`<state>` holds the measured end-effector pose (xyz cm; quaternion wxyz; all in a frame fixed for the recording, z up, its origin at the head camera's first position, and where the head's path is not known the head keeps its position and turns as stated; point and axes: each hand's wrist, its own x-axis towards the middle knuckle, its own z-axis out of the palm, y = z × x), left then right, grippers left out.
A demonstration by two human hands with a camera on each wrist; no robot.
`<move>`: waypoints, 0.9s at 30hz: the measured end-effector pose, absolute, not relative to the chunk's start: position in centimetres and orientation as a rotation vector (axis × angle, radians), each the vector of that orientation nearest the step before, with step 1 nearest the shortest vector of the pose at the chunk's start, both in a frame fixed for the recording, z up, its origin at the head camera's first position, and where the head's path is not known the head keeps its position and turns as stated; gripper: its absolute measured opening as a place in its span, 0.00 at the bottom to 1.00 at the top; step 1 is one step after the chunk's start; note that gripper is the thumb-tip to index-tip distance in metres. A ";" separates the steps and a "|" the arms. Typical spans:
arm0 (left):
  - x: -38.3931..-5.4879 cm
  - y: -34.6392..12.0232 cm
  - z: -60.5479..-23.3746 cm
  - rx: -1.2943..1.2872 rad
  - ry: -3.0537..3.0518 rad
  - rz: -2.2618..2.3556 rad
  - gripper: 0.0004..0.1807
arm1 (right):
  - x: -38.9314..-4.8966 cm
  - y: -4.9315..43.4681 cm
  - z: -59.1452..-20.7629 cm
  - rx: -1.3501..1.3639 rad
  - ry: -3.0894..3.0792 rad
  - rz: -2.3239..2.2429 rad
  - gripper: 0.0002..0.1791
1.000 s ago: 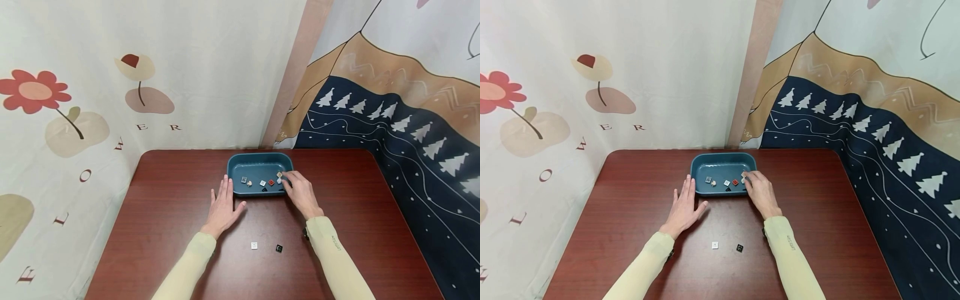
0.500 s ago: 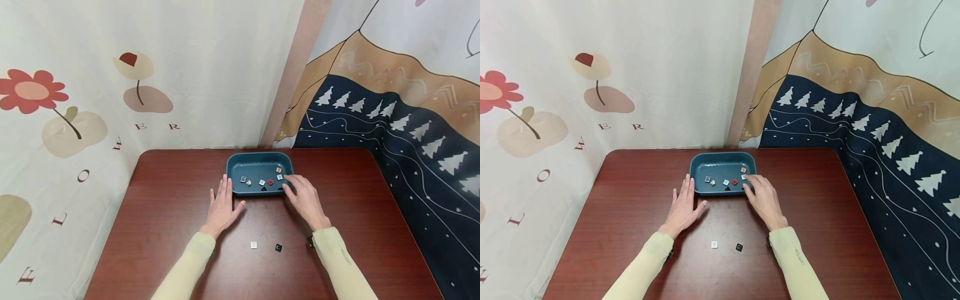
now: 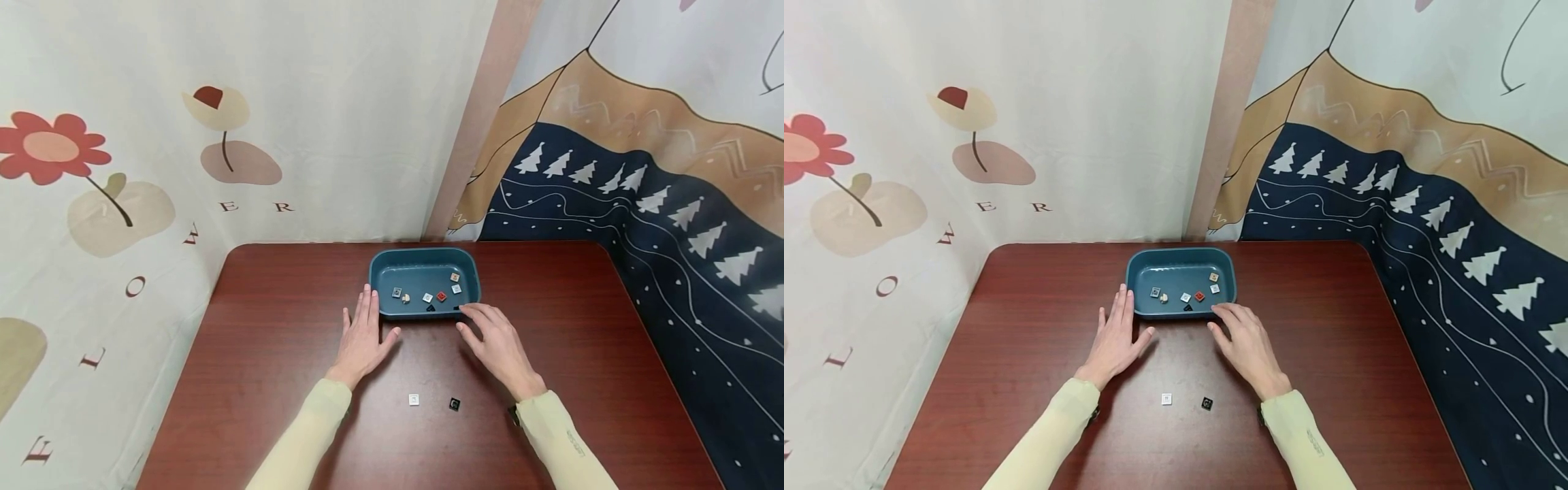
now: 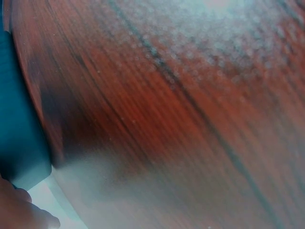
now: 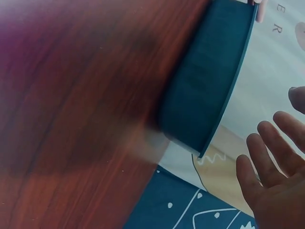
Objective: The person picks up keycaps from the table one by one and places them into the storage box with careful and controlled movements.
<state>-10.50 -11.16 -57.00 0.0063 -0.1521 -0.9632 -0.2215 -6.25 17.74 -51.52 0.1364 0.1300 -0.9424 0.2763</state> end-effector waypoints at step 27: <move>-10.6 -11.1 -56.8 -0.463 -3.100 -0.649 0.53 | -1.8 17.3 -54.1 0.613 -2.849 0.694 0.22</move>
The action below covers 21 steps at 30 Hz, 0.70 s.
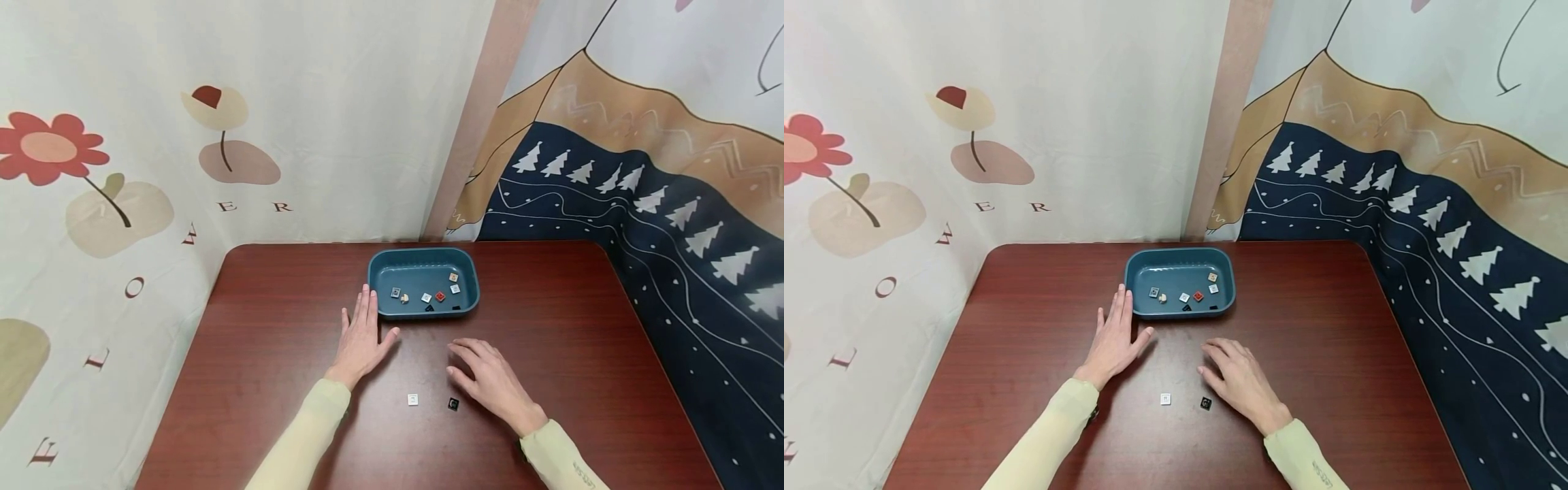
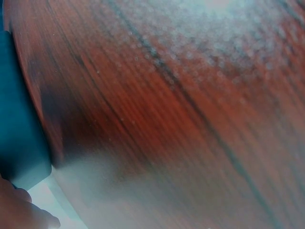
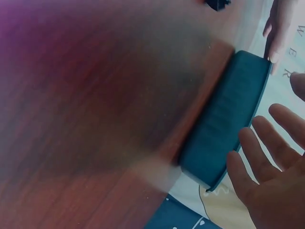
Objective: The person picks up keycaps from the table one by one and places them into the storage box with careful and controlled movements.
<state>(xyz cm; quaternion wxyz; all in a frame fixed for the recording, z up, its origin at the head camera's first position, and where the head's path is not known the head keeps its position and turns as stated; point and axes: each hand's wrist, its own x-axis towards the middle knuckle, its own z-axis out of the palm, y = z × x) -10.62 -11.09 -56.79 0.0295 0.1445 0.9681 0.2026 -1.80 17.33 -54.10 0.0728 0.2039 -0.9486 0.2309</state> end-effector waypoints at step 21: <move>-10.7 -11.1 -57.1 0.450 3.013 0.640 0.53 | 0.6 17.4 -56.2 0.924 -3.012 0.664 0.33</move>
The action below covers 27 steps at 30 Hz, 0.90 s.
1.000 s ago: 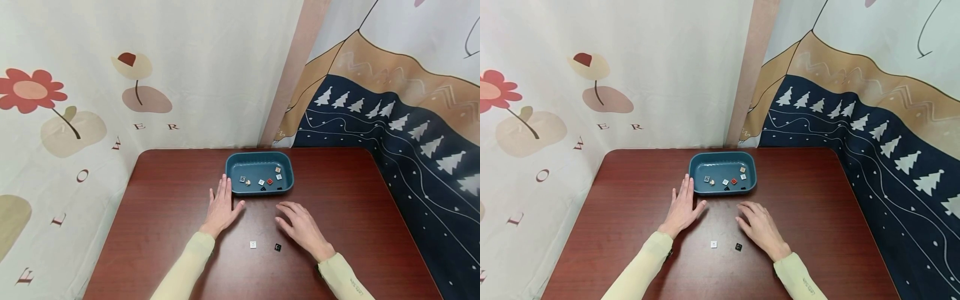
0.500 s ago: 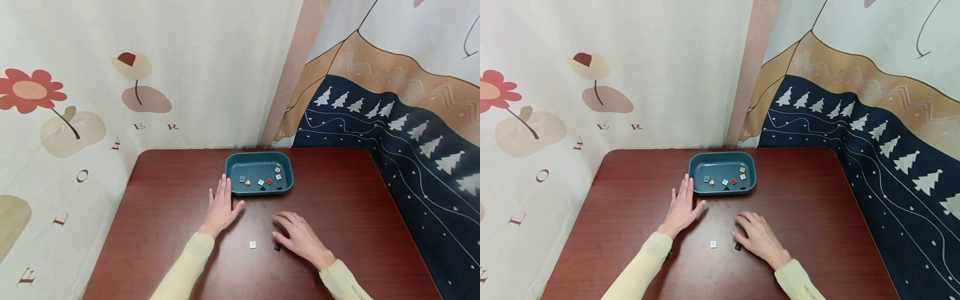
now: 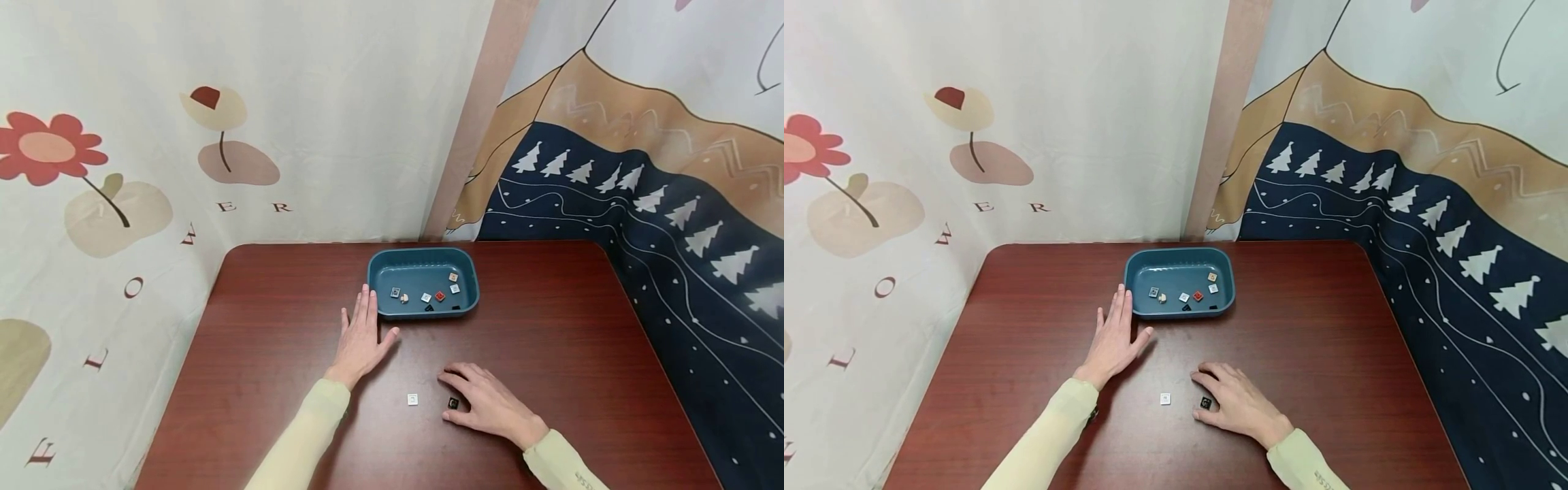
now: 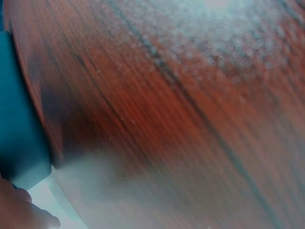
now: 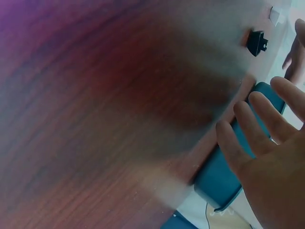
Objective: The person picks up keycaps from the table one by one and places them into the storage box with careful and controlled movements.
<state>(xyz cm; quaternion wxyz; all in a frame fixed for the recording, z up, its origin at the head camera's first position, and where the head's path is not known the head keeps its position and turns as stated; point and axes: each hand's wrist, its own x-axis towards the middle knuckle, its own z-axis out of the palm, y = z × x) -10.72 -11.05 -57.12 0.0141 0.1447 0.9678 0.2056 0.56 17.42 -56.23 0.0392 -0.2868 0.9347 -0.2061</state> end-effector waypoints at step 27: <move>-10.6 -11.1 -57.1 0.452 3.002 0.641 0.53 | 0.7 17.9 -57.1 -1.033 2.873 -0.679 0.10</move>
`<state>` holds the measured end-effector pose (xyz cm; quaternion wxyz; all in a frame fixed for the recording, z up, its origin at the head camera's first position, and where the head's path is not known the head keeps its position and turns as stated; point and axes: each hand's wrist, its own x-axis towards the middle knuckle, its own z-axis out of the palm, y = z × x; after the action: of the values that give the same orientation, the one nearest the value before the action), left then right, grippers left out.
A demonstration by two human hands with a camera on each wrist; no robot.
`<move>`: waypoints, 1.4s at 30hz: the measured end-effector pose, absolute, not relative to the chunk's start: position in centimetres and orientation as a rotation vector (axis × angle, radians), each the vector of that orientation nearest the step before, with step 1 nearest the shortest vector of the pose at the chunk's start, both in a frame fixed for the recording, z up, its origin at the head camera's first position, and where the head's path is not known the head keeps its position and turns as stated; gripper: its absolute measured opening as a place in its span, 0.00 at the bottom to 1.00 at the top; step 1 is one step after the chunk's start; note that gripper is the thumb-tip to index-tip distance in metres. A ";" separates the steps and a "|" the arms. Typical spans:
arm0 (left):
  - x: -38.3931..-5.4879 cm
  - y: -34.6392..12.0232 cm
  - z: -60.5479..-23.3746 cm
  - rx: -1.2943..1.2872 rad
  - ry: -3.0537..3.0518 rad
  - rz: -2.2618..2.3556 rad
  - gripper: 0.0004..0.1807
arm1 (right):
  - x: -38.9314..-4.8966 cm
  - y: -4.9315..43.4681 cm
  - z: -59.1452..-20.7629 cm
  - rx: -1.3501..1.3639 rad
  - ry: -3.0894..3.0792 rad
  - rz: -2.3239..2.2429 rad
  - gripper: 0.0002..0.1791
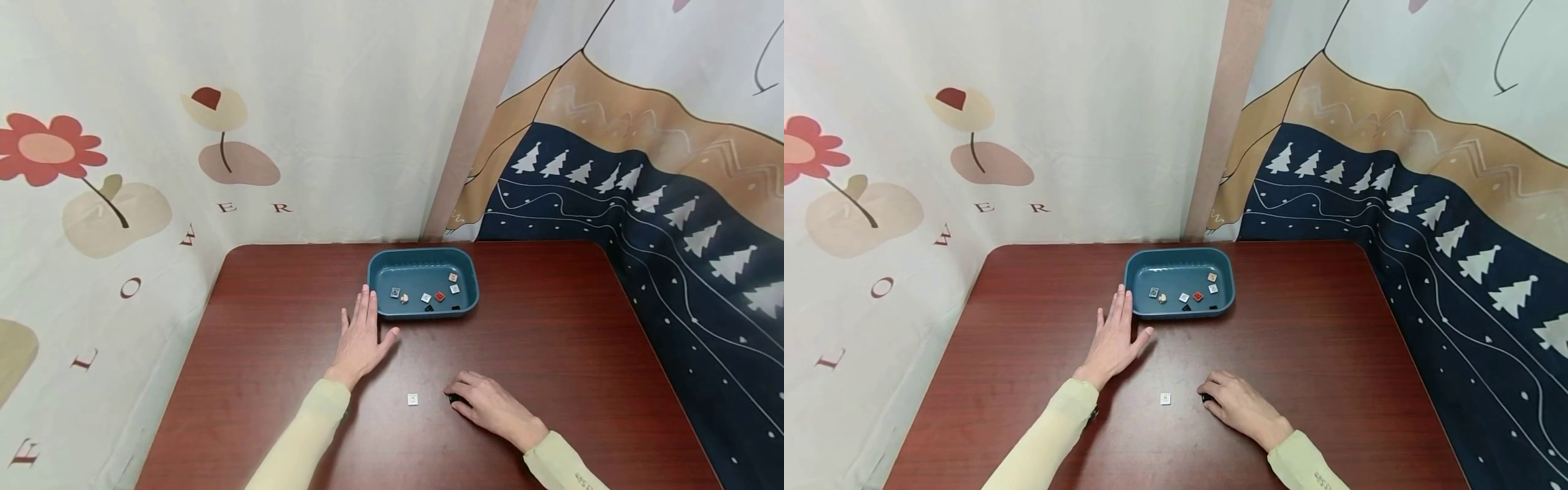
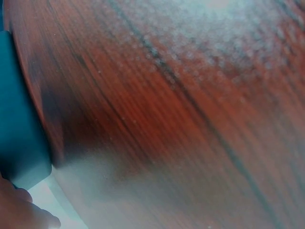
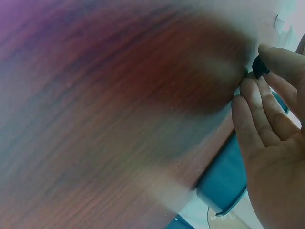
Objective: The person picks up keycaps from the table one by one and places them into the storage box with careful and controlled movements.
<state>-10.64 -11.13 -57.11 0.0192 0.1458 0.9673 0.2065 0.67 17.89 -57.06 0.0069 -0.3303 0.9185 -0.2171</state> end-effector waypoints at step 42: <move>-10.5 -11.0 -57.1 0.440 3.010 0.641 0.53 | -2.6 19.4 -53.9 -0.875 3.094 -0.833 0.13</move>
<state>-10.49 -11.01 -57.08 0.0165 0.1416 0.9681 0.2062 -2.61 19.44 -53.89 -0.0899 -0.2623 0.9278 -0.2497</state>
